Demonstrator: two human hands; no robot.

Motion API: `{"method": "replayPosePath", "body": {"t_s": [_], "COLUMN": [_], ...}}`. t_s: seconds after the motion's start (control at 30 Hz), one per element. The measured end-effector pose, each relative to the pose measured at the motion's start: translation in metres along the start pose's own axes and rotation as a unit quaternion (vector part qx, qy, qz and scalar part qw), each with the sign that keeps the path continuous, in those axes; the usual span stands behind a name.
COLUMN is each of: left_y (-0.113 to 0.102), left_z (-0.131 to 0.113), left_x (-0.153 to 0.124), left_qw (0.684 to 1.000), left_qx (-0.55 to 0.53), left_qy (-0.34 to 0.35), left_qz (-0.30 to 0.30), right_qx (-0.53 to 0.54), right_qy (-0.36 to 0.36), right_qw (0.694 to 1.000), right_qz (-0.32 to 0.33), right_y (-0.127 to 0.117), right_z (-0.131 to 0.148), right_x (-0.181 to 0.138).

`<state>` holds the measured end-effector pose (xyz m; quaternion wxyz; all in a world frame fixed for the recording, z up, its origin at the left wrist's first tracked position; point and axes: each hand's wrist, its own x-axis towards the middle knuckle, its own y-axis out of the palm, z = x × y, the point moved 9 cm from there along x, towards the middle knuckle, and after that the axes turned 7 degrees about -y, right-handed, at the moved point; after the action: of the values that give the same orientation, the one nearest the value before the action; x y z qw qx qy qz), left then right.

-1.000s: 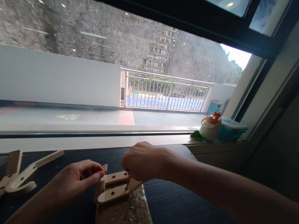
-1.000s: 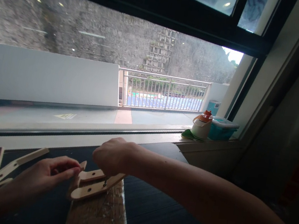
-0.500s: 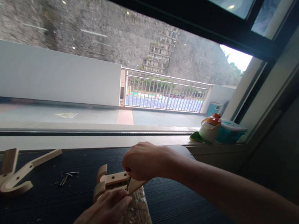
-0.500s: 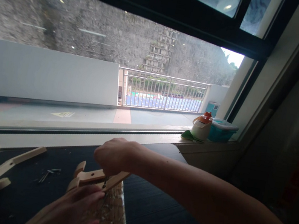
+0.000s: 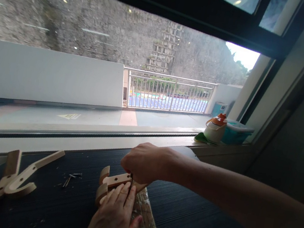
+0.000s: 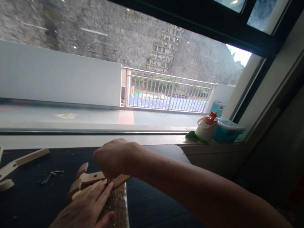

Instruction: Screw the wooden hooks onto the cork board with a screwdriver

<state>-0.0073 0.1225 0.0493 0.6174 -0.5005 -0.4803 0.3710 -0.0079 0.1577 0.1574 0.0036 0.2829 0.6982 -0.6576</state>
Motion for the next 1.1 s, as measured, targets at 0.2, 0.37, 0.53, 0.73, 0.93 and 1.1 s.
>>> {"method": "replayPosePath", "body": {"t_s": [0.2, 0.37, 0.53, 0.73, 0.93, 1.1], "left_y": [0.003, 0.004, 0.002, 0.003, -0.001, -0.001], "left_z": [-0.002, -0.004, -0.004, -0.004, -0.005, -0.006], "left_x": [0.001, 0.001, 0.000, 0.001, 0.002, 0.001], "left_qw": [1.000, 1.000, 1.000, 1.000, 1.000, 0.999], "left_qx": [-0.003, 0.000, 0.004, 0.006, 0.021, 0.024], "left_qy": [0.001, -0.003, 0.011, 0.007, 0.002, 0.002], "left_qz": [-0.007, 0.024, -0.015, 0.001, 0.015, 0.031], "right_qx": [0.002, 0.009, 0.010, 0.050, 0.057, 0.046], "right_qy": [-0.016, -0.014, 0.000, 0.020, -0.028, -0.035], "right_qw": [1.000, 1.000, 1.000, 0.999, 0.998, 0.998], "right_qz": [-0.001, 0.008, 0.009, -0.005, -0.016, -0.031], "right_y": [-0.007, -0.008, -0.003, -0.005, -0.011, -0.009], "right_z": [0.008, 0.009, -0.001, -0.012, -0.001, -0.003], "right_x": [0.002, 0.006, 0.007, 0.000, -0.004, -0.002]}}
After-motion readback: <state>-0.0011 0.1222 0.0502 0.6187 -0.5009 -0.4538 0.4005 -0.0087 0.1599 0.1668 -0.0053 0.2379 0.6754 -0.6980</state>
